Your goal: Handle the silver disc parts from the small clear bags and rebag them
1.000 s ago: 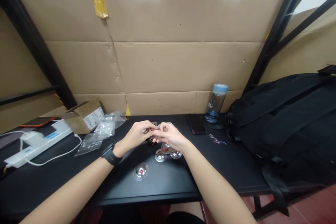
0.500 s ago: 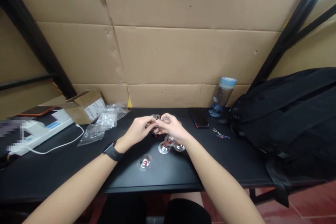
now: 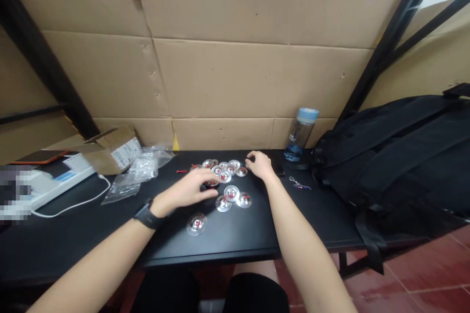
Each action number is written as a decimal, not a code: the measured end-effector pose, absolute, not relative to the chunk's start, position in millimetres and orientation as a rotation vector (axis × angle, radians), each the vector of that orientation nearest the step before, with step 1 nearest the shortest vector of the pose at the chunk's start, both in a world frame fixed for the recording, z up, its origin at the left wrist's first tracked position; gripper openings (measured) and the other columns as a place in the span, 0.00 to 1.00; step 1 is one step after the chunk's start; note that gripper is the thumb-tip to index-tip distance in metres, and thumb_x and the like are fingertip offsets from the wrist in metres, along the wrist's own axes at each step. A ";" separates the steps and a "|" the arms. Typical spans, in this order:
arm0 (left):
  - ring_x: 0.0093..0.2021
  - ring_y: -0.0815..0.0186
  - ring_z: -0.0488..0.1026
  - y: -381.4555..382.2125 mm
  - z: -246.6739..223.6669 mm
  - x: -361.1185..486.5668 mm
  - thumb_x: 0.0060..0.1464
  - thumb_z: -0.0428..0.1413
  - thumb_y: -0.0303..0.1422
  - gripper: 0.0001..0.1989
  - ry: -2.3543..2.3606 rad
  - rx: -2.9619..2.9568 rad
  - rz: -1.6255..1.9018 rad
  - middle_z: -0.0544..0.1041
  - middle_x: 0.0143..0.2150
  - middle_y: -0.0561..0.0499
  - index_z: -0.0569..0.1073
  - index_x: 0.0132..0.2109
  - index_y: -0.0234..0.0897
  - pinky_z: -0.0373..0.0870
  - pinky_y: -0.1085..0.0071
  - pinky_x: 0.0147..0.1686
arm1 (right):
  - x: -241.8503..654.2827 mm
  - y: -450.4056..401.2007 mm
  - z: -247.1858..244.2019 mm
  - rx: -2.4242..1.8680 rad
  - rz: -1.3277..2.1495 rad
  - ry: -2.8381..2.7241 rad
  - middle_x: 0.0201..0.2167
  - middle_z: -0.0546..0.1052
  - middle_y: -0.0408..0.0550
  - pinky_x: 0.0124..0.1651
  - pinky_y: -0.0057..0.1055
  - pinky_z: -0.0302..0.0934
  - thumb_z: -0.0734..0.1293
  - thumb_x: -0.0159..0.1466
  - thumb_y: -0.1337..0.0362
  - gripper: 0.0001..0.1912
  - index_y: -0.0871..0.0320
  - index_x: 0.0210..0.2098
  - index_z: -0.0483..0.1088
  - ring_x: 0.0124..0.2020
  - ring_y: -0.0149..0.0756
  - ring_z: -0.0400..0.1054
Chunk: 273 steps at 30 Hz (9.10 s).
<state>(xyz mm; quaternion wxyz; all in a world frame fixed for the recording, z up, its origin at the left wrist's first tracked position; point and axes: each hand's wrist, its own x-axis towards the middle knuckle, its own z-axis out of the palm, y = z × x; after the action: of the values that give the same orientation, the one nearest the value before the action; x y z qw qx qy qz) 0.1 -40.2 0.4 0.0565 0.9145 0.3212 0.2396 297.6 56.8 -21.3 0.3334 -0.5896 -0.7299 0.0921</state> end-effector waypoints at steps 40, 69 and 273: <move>0.44 0.59 0.76 -9.6 -0.8 -45.8 0.58 0.53 0.24 0.09 1.869 2.362 1.216 0.80 0.42 0.48 0.71 0.43 0.40 0.66 0.65 0.45 | 290.1 39.9 -8.7 -1.464 0.250 -1.955 0.44 0.80 0.54 0.46 0.37 0.67 0.76 0.54 0.54 0.25 0.57 0.49 0.77 0.42 0.45 0.74; 0.47 0.62 0.75 -40.2 -17.4 31.6 0.67 0.50 0.33 0.09 1.081 2.462 1.065 0.80 0.44 0.49 0.75 0.43 0.39 0.67 0.64 0.49 | 239.8 -4.2 4.7 -0.732 1.148 -2.195 0.46 0.81 0.50 0.50 0.36 0.69 0.79 0.51 0.56 0.33 0.57 0.54 0.74 0.48 0.43 0.76; 0.49 0.59 0.65 -32.0 -11.6 2.2 0.70 0.40 0.33 0.13 1.480 2.514 1.180 0.70 0.51 0.45 0.69 0.45 0.39 0.63 0.60 0.49 | 193.6 -15.8 -8.7 -0.698 0.966 -1.908 0.53 0.76 0.52 0.50 0.37 0.70 0.75 0.58 0.56 0.26 0.53 0.54 0.70 0.51 0.42 0.74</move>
<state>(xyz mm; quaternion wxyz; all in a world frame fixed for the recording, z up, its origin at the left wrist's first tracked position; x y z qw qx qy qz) 2.2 -32.0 -11.6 -0.0027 0.7990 0.4702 0.3749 193.6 -15.8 -8.7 0.4315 -0.2798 -0.7652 0.3873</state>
